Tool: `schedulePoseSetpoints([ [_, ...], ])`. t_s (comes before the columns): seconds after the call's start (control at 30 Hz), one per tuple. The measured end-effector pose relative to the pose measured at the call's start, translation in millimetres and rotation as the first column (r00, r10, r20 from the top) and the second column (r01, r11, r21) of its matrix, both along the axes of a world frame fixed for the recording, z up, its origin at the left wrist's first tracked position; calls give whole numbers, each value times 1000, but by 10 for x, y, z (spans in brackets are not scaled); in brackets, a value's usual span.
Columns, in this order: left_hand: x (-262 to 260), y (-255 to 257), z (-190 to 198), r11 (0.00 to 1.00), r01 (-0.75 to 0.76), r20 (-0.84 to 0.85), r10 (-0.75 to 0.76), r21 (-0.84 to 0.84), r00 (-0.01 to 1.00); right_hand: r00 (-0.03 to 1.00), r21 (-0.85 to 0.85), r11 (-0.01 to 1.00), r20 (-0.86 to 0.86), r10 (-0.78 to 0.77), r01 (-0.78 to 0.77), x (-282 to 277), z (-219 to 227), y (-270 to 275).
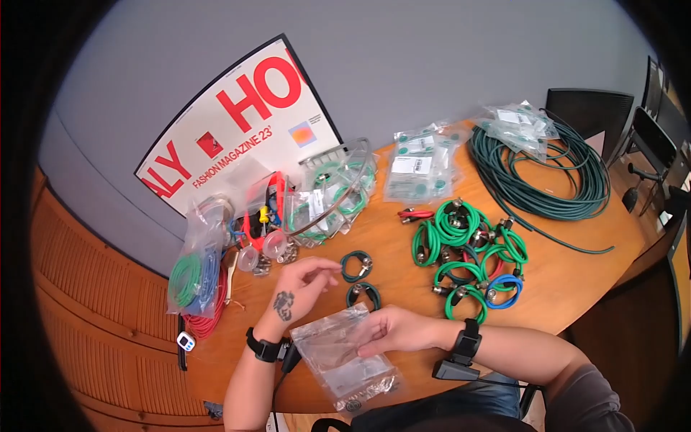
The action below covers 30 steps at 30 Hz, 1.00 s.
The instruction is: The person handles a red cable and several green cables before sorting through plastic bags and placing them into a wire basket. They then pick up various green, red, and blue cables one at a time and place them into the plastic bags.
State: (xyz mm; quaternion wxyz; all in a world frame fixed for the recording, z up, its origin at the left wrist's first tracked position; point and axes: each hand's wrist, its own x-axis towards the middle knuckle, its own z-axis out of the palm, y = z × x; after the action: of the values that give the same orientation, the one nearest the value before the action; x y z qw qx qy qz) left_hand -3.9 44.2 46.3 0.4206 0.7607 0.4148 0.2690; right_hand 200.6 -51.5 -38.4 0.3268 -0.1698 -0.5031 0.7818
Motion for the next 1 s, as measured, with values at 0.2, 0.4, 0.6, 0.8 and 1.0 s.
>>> schedulePoseSetpoints([
  [0.2,813,191,151,933,359,-145,-360,-36,922,998,22,998,17,55,-56,58,15,24],
  [0.4,1372,178,53,742,638,-430,-517,206,740,861,-94,952,-460,219,-292,81,-2,8],
  [0.6,1447,204,-40,855,468,-282,-403,224,871,864,-239,954,-503,38,-181,61,-18,36],
  [0.8,1041,304,23,983,125,-12,-124,134,992,879,-296,953,-468,-92,-58,67,27,34],
  [1.0,149,231,434,959,-202,168,170,198,971,869,-359,926,-416,-268,113,62,-29,92],
])
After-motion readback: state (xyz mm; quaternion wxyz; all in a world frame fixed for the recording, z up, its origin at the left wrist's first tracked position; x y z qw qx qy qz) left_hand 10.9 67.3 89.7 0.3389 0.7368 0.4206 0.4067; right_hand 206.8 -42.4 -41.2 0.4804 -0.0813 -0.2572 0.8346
